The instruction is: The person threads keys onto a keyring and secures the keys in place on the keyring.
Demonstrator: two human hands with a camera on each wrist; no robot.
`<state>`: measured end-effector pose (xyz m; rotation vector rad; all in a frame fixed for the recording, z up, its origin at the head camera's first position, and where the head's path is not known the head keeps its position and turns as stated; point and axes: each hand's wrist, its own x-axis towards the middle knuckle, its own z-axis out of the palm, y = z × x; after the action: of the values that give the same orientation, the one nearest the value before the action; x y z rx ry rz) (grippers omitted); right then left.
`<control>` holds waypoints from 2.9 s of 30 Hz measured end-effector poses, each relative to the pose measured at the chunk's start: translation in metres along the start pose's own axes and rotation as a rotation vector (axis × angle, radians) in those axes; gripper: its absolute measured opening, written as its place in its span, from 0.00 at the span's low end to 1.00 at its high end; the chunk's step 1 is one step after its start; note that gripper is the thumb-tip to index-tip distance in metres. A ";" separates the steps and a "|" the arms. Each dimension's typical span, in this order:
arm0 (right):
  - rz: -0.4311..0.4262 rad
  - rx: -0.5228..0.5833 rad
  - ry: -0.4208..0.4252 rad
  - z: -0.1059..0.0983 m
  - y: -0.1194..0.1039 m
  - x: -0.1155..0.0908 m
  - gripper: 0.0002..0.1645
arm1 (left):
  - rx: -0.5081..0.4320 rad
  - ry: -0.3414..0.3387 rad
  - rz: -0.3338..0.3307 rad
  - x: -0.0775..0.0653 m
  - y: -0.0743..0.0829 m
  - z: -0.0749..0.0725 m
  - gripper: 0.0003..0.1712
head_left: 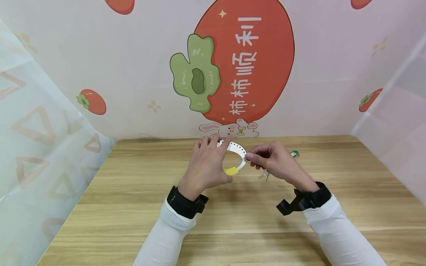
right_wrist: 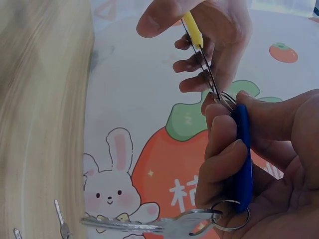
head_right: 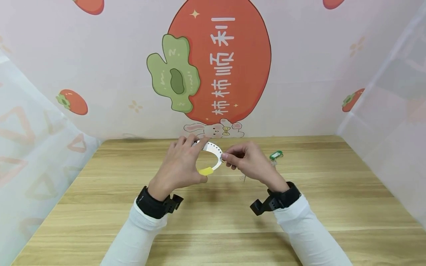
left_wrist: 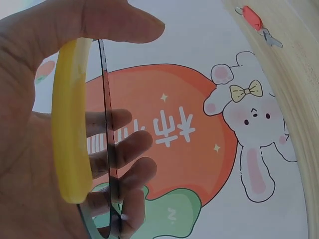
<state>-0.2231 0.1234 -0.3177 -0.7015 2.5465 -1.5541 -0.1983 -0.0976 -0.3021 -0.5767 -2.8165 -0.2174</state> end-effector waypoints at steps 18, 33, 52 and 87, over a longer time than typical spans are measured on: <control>-0.079 0.029 0.094 0.001 0.003 -0.001 0.09 | -0.151 -0.122 -0.066 0.000 -0.003 -0.004 0.58; -0.150 0.092 0.096 0.001 0.010 0.002 0.07 | -0.307 -0.086 -0.130 -0.002 -0.001 -0.002 0.55; -0.097 0.176 0.152 0.014 0.006 0.002 0.09 | -0.194 -0.141 -0.110 -0.004 -0.002 -0.005 0.55; -0.462 -0.529 0.111 0.008 0.004 -0.003 0.09 | -0.069 -0.120 -0.033 -0.006 -0.001 -0.005 0.57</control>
<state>-0.2192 0.1198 -0.3251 -1.3732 3.0698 -1.0035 -0.1925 -0.1010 -0.2992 -0.5770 -2.9460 -0.2973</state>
